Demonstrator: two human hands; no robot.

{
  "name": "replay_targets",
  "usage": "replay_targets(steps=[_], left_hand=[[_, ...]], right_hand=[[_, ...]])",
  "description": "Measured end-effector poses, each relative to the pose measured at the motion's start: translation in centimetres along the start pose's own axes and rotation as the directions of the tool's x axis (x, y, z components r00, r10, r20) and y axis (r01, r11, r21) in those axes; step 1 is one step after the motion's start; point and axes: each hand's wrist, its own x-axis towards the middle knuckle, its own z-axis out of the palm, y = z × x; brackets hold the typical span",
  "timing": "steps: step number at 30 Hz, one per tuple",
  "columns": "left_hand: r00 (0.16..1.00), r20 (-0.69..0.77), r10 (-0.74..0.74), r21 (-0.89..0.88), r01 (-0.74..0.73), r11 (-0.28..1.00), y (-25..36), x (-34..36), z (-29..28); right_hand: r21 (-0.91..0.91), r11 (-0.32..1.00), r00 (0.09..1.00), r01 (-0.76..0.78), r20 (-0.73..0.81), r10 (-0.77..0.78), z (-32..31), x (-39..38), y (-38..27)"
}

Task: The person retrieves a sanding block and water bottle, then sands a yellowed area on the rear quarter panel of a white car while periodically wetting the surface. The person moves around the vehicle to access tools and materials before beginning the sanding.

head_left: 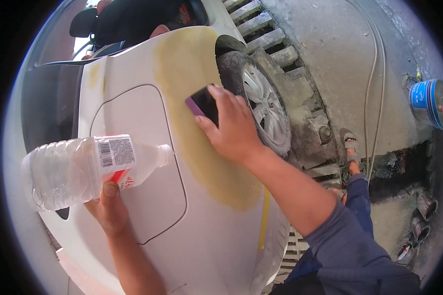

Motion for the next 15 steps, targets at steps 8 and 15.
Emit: replay_targets(steps=[8,15], left_hand=[[0.998,-0.066,-0.002,-0.003,0.001,1.000,-0.3,-0.3,-0.7],[0.998,-0.061,0.022,-0.015,-0.023,1.000,-0.6,0.0,0.5]], right_hand=[[0.013,0.997,0.987,0.079,0.138,-0.080,-2.6,-11.0,-4.9],[-0.068,0.996,0.998,-0.063,0.006,0.063,1.5,3.3,-0.1]])
